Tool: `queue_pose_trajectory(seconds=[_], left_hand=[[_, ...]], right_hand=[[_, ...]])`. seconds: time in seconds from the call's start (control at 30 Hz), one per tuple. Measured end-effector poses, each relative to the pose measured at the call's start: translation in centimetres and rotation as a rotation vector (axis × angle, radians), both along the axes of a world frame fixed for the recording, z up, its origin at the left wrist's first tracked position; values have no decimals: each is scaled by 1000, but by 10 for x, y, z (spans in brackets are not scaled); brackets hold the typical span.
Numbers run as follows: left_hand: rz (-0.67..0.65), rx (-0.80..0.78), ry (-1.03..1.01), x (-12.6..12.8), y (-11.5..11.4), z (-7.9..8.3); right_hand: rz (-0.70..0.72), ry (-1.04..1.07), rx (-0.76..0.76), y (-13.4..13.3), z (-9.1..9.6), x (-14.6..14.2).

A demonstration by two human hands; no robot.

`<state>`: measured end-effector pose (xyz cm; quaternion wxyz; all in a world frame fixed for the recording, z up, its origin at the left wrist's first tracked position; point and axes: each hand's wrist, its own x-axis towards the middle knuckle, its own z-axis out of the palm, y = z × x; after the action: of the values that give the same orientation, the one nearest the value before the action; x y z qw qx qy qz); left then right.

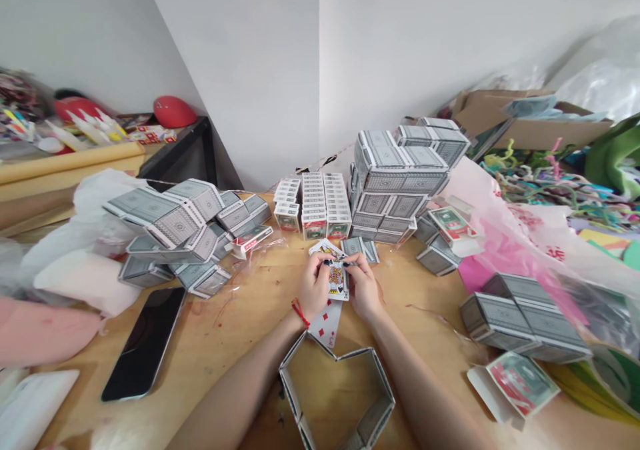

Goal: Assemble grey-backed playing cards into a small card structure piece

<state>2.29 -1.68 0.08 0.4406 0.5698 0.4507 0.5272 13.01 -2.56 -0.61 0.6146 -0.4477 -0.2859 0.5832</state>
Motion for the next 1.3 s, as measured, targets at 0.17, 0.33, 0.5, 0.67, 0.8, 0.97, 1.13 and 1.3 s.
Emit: queue_pose_trajectory(seconds=[0.17, 0.33, 0.5, 0.67, 0.8, 0.97, 1.13, 1.3], left_hand=[[5, -9, -27, 0, 1, 2], [12, -12, -35, -1, 3, 2], [21, -25, -46, 0, 2, -1], [33, -24, -34, 0, 2, -2], [52, -34, -49, -1, 5, -2], [46, 4, -38, -3, 5, -1], [21, 165, 56, -5, -1, -1], [-6, 271, 132, -10, -4, -4]], right_hand=[[22, 28, 17, 0, 2, 0], [32, 36, 1, 0, 4, -1], [52, 85, -5, -1, 8, -1], [59, 102, -4, -2, 11, -1], [70, 94, -12, -3, 11, -3], [95, 188, -34, -2, 11, -4], [229, 230, -127, 0, 12, 2], [414, 284, -173, 2, 10, 10]])
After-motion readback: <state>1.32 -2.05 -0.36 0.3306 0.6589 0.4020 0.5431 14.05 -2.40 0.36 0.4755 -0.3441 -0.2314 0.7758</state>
